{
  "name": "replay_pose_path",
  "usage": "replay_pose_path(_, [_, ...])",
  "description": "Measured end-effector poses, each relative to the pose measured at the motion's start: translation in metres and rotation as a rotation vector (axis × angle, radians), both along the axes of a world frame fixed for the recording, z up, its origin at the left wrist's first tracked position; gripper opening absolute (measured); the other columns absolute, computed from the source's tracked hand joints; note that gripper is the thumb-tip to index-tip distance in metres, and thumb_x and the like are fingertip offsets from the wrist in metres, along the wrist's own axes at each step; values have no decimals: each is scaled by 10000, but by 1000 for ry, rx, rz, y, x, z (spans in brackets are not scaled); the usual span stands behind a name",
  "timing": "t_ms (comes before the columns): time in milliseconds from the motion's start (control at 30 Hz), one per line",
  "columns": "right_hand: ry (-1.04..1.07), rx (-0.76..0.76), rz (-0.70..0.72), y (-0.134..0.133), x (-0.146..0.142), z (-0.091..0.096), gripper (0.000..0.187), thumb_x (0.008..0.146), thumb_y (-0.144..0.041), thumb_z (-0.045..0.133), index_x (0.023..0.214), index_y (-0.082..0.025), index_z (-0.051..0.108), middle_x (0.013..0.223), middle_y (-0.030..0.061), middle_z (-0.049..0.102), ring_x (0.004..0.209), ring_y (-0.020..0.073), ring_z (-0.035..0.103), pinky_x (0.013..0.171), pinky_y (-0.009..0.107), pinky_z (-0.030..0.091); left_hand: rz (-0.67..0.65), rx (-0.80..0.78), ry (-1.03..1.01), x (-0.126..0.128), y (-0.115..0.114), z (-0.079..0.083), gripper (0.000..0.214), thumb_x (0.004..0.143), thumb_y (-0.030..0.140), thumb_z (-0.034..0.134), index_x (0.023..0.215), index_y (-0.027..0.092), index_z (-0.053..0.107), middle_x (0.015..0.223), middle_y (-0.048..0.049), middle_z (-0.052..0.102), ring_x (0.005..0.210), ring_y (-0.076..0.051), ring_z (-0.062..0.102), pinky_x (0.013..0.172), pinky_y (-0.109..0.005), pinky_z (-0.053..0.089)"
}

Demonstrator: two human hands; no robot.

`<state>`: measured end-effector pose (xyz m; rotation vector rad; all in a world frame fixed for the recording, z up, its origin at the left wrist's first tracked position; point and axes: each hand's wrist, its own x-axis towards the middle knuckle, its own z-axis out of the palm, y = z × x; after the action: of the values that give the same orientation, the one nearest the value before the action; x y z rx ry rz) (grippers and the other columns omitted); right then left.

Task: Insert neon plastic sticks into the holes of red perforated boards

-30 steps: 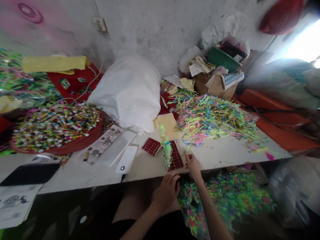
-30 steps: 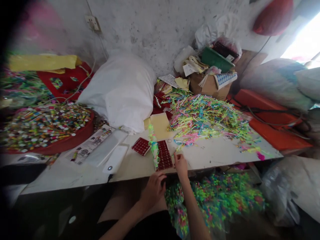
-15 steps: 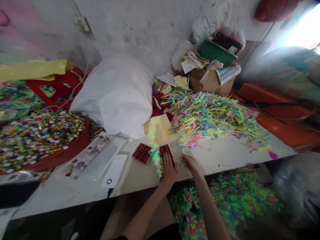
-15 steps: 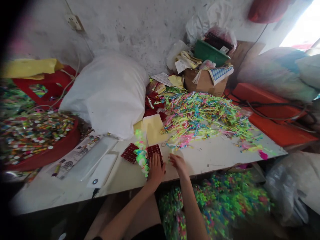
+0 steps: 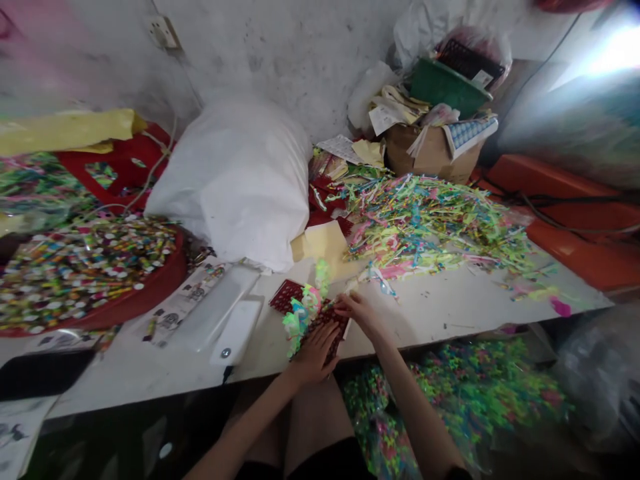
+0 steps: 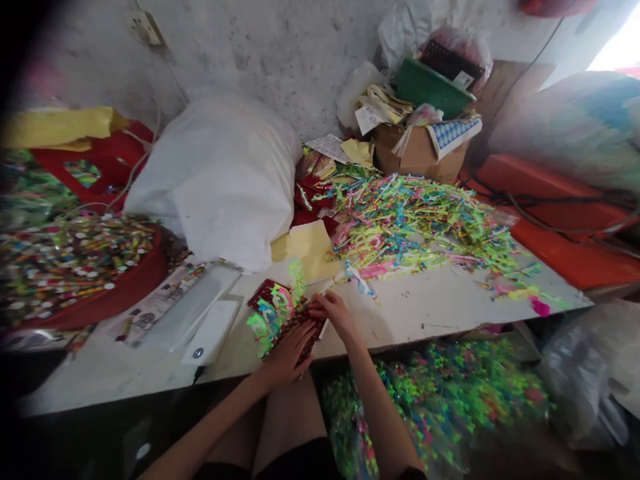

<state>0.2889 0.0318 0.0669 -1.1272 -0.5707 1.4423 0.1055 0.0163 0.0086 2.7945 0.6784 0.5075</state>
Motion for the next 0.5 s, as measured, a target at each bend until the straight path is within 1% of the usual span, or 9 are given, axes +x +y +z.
replay_pose_path(100, [-340,75,-39,12,0,-12,327,646,-462,700,692,-189,526,705,-11,624,718,162,630,640,277,539,-69,-21,29,-12,3,8,562,857,246,434,1387,136,286,1419,-129,385,1328,-236,319,1084,-449,320])
replay_pose_path(200, [-622,76,-26,13,-1,-19,259,714,-434,622,725,-190,535,725,4,637,697,158,618,623,264,509,-73,-38,48,-16,3,15,522,867,240,416,1372,148,324,1408,-116,405,1325,-224,328,1090,-437,314])
replay_pose_path(333, [-869,52,37,8,0,-17,162,795,-349,540,780,-189,558,793,30,673,737,155,623,680,260,479,-63,-60,27,-17,2,16,568,841,274,466,1378,156,323,1412,-108,401,1326,-237,325,1090,-445,315])
replay_pose_path(433, [-1063,65,61,9,-1,-13,131,811,-306,544,800,-184,591,828,52,686,787,166,620,750,277,457,-56,-62,-6,-17,2,12,585,821,256,479,1379,165,326,1407,-102,409,1322,-236,331,1091,-446,315])
replay_pose_path(500, [-1139,94,101,12,-3,-13,109,809,-278,559,805,-180,605,837,61,688,805,172,620,770,279,446,-58,-59,-13,-17,2,9,588,813,243,481,1374,150,333,1405,-110,409,1323,-236,329,1092,-442,314])
